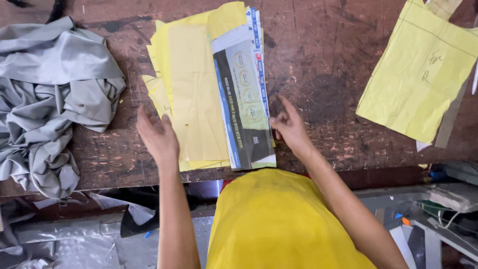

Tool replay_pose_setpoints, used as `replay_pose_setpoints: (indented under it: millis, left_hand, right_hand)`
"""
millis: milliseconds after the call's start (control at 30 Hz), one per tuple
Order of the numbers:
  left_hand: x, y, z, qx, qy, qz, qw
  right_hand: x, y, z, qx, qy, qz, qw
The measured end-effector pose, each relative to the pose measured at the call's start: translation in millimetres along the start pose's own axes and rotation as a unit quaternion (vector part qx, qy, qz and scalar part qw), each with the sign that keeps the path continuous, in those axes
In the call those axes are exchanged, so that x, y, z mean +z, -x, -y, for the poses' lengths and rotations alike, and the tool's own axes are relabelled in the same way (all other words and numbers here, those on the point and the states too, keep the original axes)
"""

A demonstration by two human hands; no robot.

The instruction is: The person sorts and stacks yellow fabric pieces on a wooden workbench. They align, fold, and arrange the pieces into neat piles, occasionally moving scraps aside and using a ruler and scissors nearby.

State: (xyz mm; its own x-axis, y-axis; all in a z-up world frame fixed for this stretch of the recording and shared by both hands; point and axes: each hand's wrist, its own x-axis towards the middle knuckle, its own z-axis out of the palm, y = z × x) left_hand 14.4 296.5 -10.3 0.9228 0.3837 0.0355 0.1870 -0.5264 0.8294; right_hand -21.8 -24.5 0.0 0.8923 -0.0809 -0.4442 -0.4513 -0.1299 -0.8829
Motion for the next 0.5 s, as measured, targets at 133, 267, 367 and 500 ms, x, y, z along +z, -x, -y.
replay_pose_setpoints:
  millis: [133, 267, 367, 500]
  left_hand:
    - [40, 21, -34, 0.025, 0.086, 0.079, 0.993]
    - [73, 34, -72, 0.149, 0.049, 0.132, 0.979]
    - [68, 25, -76, 0.143, -0.007, 0.142, 0.979]
    - [38, -15, -43, 0.044, -0.082, 0.143, 0.985]
  right_hand:
    - [30, -5, -12, 0.091, 0.109, 0.081, 0.987]
    - [69, 5, -15, -0.068, 0.243, 0.233, 0.939]
    - [80, 17, -2, -0.114, 0.277, 0.292, 0.908]
    - [67, 18, 16, -0.072, 0.28, 0.252, 0.924]
